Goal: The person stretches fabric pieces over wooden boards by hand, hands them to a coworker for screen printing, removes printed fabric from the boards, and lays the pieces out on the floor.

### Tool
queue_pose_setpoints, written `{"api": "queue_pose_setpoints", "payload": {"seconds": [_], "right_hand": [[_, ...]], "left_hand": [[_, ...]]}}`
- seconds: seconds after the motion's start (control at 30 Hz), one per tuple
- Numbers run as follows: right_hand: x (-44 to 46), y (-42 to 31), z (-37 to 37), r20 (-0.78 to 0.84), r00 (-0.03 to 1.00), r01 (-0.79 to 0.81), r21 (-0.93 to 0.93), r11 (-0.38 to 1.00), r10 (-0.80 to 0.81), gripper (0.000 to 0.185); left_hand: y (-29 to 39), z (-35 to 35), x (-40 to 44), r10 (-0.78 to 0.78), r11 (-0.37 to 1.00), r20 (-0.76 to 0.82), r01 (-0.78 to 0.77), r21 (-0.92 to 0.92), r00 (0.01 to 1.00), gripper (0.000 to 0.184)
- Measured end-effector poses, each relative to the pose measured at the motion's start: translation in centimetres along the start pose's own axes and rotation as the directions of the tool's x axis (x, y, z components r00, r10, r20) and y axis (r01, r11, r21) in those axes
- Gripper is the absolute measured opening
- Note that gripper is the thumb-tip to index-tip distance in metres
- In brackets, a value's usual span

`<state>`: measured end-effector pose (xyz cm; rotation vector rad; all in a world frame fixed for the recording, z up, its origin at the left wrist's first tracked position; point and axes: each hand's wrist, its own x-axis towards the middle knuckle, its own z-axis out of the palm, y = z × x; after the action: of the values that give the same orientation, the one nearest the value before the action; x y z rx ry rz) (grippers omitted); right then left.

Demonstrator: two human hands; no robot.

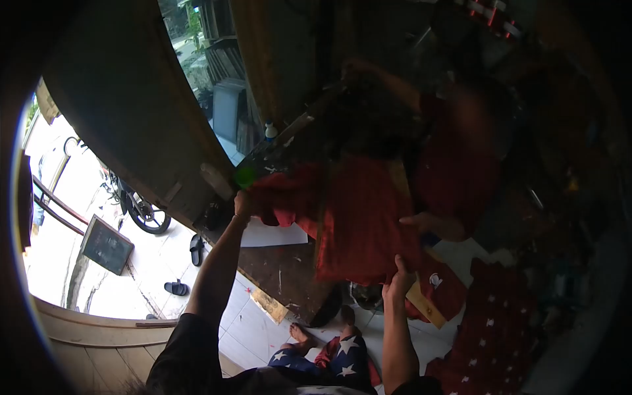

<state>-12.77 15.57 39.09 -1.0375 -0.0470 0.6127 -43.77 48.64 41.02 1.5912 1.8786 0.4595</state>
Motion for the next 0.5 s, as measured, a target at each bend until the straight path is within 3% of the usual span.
{"api": "queue_pose_setpoints", "payload": {"seconds": [0.07,0.13,0.17,0.2,0.23,0.37,0.43,0.5], "right_hand": [[2.4,3.0,1.1,-0.004,1.0,0.029,0.041,0.999,-0.029,0.045],[5.9,5.8,2.0,-0.005,1.0,0.0,0.103,0.995,0.001,0.047],[6.8,6.8,2.4,-0.019,1.0,-0.007,0.102,0.995,0.009,0.047],[8.3,7.8,3.4,-0.019,1.0,-0.005,0.132,0.991,0.008,0.05],[10.1,8.8,4.2,-0.018,1.0,-0.007,0.159,0.987,0.01,0.053],[17.0,13.8,7.0,0.063,0.992,-0.126,0.349,0.928,0.111,0.058],[19.4,15.2,9.5,0.044,0.986,-0.164,0.35,0.922,0.159,0.06],[22.5,17.1,11.4,0.044,0.979,-0.2,0.391,0.898,0.198,0.059]], "left_hand": [[-0.9,4.7,4.6,0.099,0.95,-0.047,-0.108,-0.291,0.994,0.049],[-1.4,9.9,9.1,0.208,0.752,-0.085,-0.214,-0.624,0.975,0.046],[-1.1,11.9,11.0,0.191,0.565,-0.01,-0.118,-0.816,0.982,0.045],[0.0,13.6,12.9,0.175,0.267,0.093,0.043,-0.963,0.98,0.035],[1.3,15.3,14.8,0.187,-0.066,0.193,0.208,-0.976,0.963,0.03],[7.0,20.4,21.8,0.293,0.013,0.126,0.128,-0.992,0.948,0.029],[10.8,22.6,24.2,0.178,0.165,0.047,0.018,-0.986,0.983,0.029],[12.7,26.2,29.9,0.263,0.319,-0.039,-0.125,-0.939,0.964,0.031]]}}
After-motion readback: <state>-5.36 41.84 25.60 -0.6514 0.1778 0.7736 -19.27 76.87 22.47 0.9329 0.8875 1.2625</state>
